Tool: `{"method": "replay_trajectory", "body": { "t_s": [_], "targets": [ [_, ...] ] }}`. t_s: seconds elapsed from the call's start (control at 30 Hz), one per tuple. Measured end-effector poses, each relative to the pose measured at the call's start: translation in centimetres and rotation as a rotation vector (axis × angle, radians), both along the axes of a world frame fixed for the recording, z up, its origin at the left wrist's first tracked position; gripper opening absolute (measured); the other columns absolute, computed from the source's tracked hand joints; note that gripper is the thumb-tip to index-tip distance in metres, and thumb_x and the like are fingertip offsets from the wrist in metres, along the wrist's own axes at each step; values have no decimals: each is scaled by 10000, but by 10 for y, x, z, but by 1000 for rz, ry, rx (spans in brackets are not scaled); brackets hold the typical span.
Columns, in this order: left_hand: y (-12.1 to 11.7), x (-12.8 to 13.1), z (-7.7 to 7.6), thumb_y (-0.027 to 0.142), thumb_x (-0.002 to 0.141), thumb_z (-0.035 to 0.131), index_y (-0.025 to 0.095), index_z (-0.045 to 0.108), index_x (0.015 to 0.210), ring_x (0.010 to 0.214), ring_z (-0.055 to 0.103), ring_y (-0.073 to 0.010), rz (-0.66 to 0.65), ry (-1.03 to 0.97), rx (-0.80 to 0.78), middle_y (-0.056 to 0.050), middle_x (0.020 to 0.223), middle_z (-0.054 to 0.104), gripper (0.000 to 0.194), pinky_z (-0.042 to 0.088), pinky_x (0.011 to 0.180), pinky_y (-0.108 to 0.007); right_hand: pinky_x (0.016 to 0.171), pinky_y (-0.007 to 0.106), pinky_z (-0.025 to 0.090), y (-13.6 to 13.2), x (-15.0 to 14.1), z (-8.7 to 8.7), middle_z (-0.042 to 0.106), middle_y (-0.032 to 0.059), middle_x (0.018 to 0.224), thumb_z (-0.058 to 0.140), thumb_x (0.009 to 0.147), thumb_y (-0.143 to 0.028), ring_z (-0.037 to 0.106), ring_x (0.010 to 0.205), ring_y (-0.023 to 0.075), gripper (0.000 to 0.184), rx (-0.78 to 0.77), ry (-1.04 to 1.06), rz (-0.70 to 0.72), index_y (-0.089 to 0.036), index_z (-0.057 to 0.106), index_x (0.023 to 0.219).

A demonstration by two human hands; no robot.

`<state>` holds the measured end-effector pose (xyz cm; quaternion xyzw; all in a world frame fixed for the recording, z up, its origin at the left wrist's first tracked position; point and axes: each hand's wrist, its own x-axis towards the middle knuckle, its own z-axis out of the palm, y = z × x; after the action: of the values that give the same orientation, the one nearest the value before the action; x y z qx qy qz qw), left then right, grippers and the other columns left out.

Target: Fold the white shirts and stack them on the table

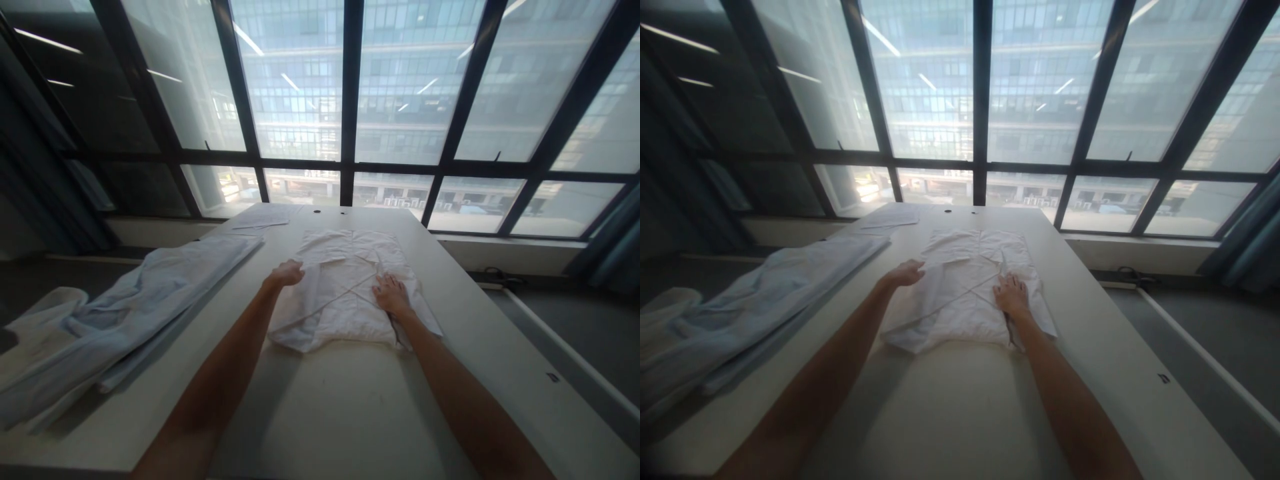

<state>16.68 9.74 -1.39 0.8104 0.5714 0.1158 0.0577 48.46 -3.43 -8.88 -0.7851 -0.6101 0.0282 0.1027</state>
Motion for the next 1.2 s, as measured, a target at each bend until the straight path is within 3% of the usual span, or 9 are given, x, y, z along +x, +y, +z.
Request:
{"method": "replay_trajectory", "body": {
  "t_s": [0.13,0.23,0.4,0.53,0.63,0.73,0.9,1.07,1.2],
  "targets": [
    [-24,44,-28,576,963,483,251,459,1535,1488,352,-413,-10,73,-111,-173,1632,358,659,326,1130,-660,1216,485,220,-1,-1,1,293,124,1677,354,1043,-440,258,1536,277,579,-8,-27,3,-210,424,1569],
    [-35,51,-46,598,1020,330,313,286,1620,1561,130,-413,5,139,-138,-122,1710,151,666,173,1163,-723,1220,495,207,-3,-1,2,273,114,1685,338,1044,-455,244,1542,272,595,-27,-33,-3,-217,393,1587],
    [-33,37,-50,519,1063,245,299,280,1626,1550,215,-369,11,158,-31,-133,1683,265,605,172,1214,-623,1223,536,177,-2,3,1,228,97,1702,285,1051,-479,190,1560,273,616,-48,-24,-12,-236,326,1615],
    [-39,44,-46,477,1063,304,247,332,1605,1556,200,-363,-11,141,16,-155,1674,281,590,170,1213,-641,1227,548,162,2,13,-2,189,75,1714,270,1052,-501,163,1567,267,624,-68,-19,-24,-256,296,1626],
    [-53,62,-50,465,1051,371,245,417,1553,1570,138,-365,-118,120,67,-139,1688,252,551,132,1210,-676,1230,556,148,5,25,-6,183,66,1715,280,1053,-503,154,1569,264,624,-80,-16,-42,-263,280,1629],
    [-66,82,-57,482,1046,397,269,456,1511,1563,181,-345,-272,96,40,-122,1678,285,515,159,1206,-676,1228,564,150,5,34,-9,202,74,1710,294,1055,-489,169,1566,267,616,-60,-8,-54,-246,303,1620],
    [-75,97,-59,443,1038,444,253,551,1421,1518,304,-332,-358,26,48,-120,1618,401,440,223,1203,-658,1210,473,242,1,35,-6,395,125,1628,426,1014,-392,320,1503,264,547,110,22,-58,-175,489,1513],
    [-74,96,-62,351,1034,458,223,669,1299,1332,542,-213,-565,-136,75,-93,1456,581,362,392,1178,-389,1125,282,334,-1,31,5,652,127,1358,461,966,-219,544,1280,211,418,248,48,-67,-126,642,1332],
    [-78,97,-64,405,1053,397,282,564,1437,1471,396,-256,-538,-40,55,-69,1567,488,437,288,1223,-527,1073,342,393,-7,22,14,638,186,1316,421,985,-202,541,1266,268,392,227,25,-161,-99,661,1277]
  ]
}}
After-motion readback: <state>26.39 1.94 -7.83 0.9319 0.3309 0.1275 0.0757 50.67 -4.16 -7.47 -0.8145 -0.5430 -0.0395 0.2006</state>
